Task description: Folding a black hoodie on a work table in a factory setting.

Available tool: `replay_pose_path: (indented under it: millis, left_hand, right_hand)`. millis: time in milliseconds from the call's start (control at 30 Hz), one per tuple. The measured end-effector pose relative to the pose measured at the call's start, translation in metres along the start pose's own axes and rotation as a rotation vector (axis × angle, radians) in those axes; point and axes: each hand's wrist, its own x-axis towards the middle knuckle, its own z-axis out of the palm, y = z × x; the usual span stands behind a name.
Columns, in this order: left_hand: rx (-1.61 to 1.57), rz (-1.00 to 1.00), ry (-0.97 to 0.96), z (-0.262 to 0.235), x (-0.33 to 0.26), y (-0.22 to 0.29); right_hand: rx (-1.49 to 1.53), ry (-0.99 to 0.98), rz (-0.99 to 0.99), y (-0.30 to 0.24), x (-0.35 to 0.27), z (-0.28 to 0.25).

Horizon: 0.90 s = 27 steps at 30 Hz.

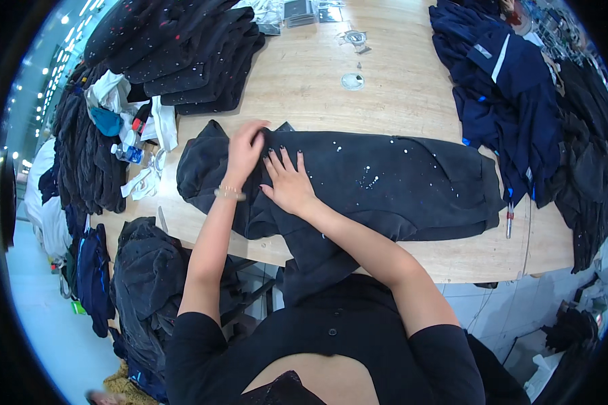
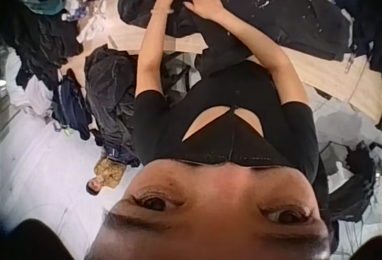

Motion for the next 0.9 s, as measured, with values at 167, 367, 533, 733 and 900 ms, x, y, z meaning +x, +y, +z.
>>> replay_pose_path:
  millis: [167, 367, 533, 733, 900]
  left_hand:
    - [0.363, 0.037, -0.236, -0.008, -0.041, -0.022]
    - [0.384, -0.032, -0.233, -0.007, -0.036, -0.033]
    - [0.327, -0.06, -0.278, -0.011, -0.032, -0.032]
    - [0.33, -0.11, -0.296, -0.015, -0.037, -0.034]
    - [0.171, -0.194, -0.303, -0.017, -0.035, -0.045]
  right_hand:
    - [0.369, -0.356, 0.022, 0.015, 0.015, -0.091]
    - [0.059, 0.116, 0.063, 0.088, -0.056, -0.073]
    - [-0.144, 0.45, 0.372, 0.169, -0.117, -0.091]
    - [-0.483, 0.277, 0.605, 0.23, -0.2, -0.136]
    - [-0.426, 0.368, 0.492, 0.194, -0.18, -0.156]
